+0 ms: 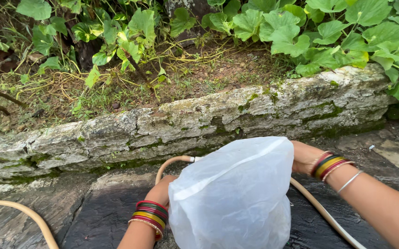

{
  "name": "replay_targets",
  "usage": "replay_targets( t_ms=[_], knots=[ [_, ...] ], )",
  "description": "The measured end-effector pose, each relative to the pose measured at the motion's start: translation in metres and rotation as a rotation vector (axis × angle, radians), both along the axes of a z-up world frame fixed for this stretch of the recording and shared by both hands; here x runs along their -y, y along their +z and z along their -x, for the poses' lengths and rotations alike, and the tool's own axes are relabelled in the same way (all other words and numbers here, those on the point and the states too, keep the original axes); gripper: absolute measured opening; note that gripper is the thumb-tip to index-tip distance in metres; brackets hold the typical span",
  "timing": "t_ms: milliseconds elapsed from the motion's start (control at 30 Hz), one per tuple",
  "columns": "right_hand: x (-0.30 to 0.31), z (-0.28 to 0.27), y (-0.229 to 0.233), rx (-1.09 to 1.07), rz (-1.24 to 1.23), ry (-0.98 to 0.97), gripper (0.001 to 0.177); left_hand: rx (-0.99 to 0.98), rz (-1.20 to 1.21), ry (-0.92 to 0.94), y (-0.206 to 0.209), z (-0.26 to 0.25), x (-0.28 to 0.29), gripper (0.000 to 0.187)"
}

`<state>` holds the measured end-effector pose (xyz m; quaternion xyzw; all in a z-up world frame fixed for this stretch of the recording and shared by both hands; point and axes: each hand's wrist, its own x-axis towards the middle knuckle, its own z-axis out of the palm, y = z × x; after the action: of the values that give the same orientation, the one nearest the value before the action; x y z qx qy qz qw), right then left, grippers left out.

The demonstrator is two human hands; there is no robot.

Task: The person places a white plastic liner inside a black bucket and secures it by folding the edges over the rim and using a garden hose to weigh it down or hold it in place.

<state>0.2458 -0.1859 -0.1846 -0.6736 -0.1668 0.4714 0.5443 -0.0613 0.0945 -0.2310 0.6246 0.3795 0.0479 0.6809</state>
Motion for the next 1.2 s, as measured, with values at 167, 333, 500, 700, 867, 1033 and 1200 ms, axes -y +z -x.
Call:
replay_targets(
  t_ms=[167, 333, 500, 700, 867, 1033, 1200],
  knots=[
    [0.027, -0.017, -0.004, 0.103, 0.153, 0.455, 0.035, 0.186, 0.114, -0.027, 0.001, 0.007, 0.009, 0.035],
    [0.022, -0.027, -0.018, 0.202, 0.256, 0.462, 0.029, 0.247, 0.506, 0.318, 0.006, 0.012, 0.027, 0.035],
    [0.014, -0.029, -0.028, 0.445, 0.197, 0.462, 0.035, 0.116, 0.456, 0.326, 0.004, 0.010, 0.026, 0.041],
    [0.008, -0.013, -0.012, 0.679, 0.149, 0.432, 0.031, 0.257, 0.006, -0.108, -0.065, -0.036, -0.043, 0.034],
    [0.003, -0.002, -0.010, 0.727, 0.172, 0.384, 0.037, 0.363, -0.259, -0.180, -0.073, -0.044, -0.045, 0.029],
    [0.002, 0.007, 0.009, 0.526, 0.178, 0.368, 0.030, 0.270, -0.032, -0.044, -0.037, -0.030, -0.008, 0.032],
    [0.001, 0.040, 0.031, 0.303, 0.233, 0.419, 0.037, 0.239, 0.098, 0.012, -0.021, -0.027, 0.008, 0.036]
  ],
)
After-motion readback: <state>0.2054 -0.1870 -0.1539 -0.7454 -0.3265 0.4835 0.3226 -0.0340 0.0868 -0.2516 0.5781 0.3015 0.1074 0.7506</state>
